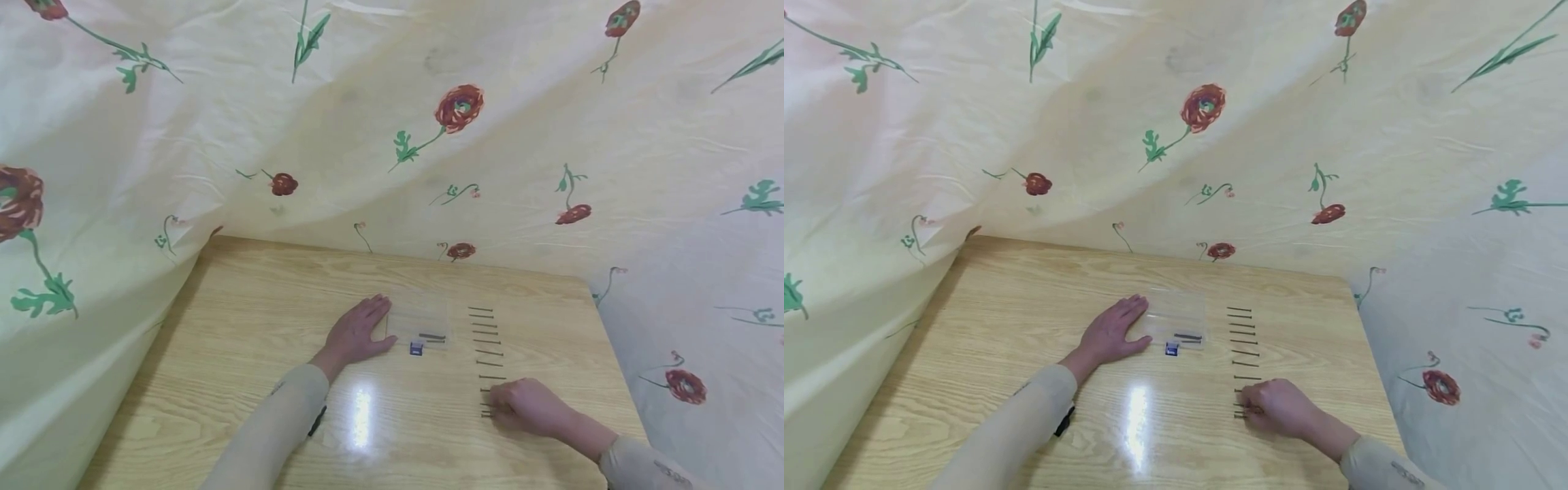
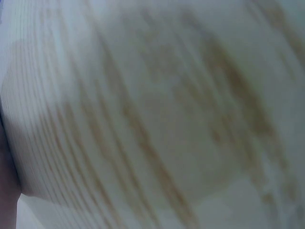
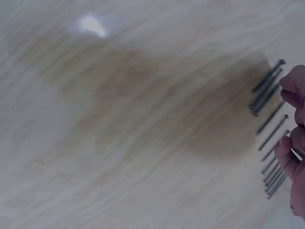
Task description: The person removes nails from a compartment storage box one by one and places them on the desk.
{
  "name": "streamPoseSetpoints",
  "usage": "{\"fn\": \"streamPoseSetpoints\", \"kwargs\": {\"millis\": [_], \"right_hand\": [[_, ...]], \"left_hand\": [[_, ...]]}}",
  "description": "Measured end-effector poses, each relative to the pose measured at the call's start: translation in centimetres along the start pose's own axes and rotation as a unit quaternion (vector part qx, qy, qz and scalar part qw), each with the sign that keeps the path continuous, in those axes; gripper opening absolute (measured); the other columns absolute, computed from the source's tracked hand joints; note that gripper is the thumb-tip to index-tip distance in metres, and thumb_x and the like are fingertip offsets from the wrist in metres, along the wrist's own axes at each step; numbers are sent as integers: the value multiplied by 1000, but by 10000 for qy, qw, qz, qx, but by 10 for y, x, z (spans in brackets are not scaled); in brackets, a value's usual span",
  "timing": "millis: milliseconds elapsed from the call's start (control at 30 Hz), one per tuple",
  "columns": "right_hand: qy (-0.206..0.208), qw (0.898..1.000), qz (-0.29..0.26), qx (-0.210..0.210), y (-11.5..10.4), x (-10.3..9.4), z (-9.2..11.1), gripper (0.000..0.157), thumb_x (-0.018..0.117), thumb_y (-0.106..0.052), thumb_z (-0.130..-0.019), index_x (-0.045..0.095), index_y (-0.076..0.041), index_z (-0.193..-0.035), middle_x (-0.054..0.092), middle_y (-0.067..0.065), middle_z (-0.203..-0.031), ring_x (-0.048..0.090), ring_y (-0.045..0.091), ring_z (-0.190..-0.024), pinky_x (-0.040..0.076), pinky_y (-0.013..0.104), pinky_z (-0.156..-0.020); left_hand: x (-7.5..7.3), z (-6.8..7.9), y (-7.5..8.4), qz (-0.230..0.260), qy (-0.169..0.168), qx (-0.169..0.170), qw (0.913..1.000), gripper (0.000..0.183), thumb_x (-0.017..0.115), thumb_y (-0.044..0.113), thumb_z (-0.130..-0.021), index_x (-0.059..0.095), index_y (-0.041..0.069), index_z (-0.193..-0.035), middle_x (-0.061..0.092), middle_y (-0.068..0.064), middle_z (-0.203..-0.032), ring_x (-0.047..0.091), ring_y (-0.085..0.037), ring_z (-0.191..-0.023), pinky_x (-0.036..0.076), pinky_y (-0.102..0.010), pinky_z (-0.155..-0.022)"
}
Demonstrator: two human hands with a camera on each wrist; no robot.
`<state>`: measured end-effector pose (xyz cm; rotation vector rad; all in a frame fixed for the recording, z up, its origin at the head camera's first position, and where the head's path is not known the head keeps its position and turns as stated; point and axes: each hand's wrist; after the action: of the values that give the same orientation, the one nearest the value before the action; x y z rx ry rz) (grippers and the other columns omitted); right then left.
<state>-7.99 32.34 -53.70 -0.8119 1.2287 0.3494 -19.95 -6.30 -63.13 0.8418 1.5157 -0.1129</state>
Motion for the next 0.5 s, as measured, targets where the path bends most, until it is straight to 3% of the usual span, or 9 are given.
{"fn": "streamPoseSetpoints", "kwargs": {"millis": [133, 267, 500], "right_hand": [[103, 9998, 35, 181, 0, -13, -19, 14, 85, -14, -89, 80, -13, -102, 68, -16, -76, 35, -10, -56, 34, 11, -47], [165, 9991, 102, 368, 4, -26, -44, 19, 83, -15, -92, 78, -9, -109, 56, -18, -67, 32, -8, -54, 29, 14, -46], [535, 9984, 142, 142, 15, -41, -89, 29, 82, -16, -94, 76, -5, -120, 46, -20, -64, 31, -6, -55, 30, 16, -47]], "left_hand": [[-1, 0, -1, 4, 64, 22, 10000, 83, 56, 64, -100, 44, 11, -163, 41, -6, -170, 34, -23, -159, 24, -37, -133], [-2, 1, 0, 8, 30, -16, 10000, 83, 56, 64, -100, 43, 12, -164, 40, -6, -171, 35, -24, -159, 26, -39, -133], [-3, 1, 2, 103, -103, -74, 9999, 84, 55, 65, -100, 41, 12, -165, 37, -5, -172, 32, -22, -160, 23, -38, -133]]}}
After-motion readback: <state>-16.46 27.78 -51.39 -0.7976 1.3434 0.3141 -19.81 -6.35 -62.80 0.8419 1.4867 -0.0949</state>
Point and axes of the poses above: each hand's wrist, its own z-axis away from the middle knuckle, its own x-axis out of the palm, y = z × x
